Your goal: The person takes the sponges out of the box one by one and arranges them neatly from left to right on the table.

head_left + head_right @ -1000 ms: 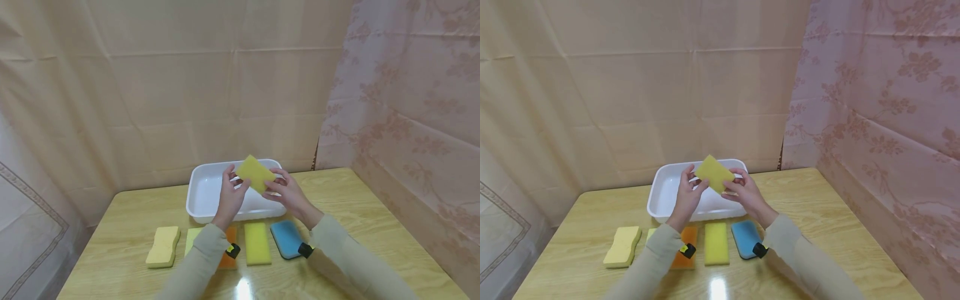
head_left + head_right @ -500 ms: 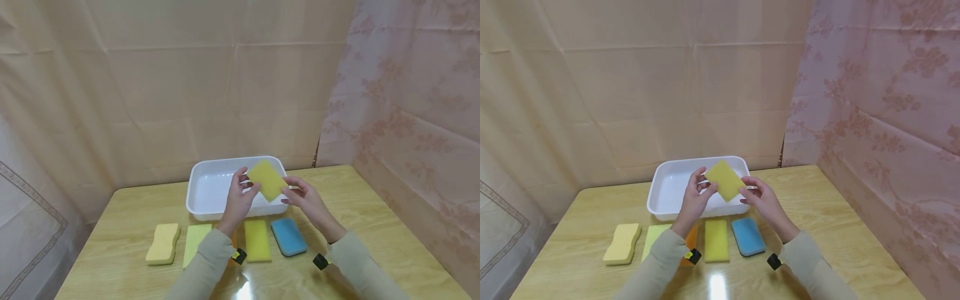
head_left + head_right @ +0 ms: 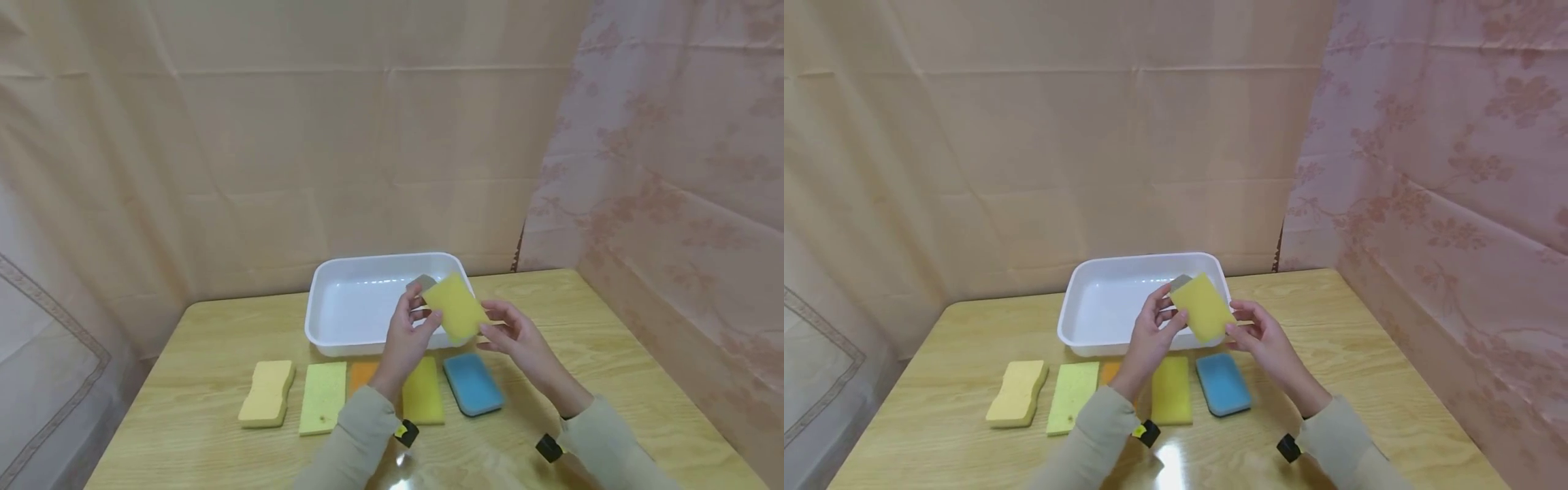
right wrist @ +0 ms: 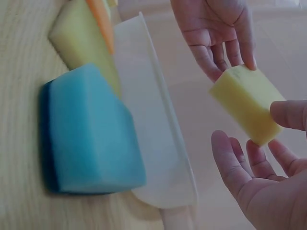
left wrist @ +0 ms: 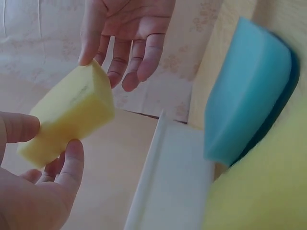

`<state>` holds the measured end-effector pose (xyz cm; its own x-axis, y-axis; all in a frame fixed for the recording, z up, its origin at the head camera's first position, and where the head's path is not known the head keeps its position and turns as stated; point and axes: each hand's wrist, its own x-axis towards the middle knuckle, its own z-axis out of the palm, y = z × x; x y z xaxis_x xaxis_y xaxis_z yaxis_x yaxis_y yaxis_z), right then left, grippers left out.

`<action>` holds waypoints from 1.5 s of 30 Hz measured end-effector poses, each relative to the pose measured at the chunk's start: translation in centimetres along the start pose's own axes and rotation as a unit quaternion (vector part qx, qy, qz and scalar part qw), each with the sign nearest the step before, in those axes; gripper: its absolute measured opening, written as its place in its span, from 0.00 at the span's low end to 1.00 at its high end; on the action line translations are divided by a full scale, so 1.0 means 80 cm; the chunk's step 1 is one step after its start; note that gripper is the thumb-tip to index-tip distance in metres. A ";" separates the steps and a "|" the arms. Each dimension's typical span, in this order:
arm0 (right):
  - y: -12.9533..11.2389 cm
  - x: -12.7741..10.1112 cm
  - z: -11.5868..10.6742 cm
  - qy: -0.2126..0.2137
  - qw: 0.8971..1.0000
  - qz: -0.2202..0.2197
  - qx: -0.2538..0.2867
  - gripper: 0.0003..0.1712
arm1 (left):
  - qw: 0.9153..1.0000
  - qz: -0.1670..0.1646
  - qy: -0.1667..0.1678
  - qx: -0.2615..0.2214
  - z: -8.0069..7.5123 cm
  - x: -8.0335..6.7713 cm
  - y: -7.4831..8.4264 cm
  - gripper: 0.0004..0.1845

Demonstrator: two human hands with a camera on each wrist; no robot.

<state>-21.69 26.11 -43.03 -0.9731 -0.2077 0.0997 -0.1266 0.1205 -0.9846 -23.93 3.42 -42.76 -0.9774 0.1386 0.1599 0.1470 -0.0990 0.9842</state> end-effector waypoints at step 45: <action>0.033 -0.057 -0.039 0.029 0.996 0.042 -0.071 0.31 | 0.999 -0.032 0.002 0.014 0.075 -0.059 -0.032 0.22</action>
<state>-18.22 30.38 -45.62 -0.9904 -0.1346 0.0311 -0.0671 0.2724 -0.9598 -18.77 8.92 -45.60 -0.9855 0.1404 0.0953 0.0875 -0.0614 0.9943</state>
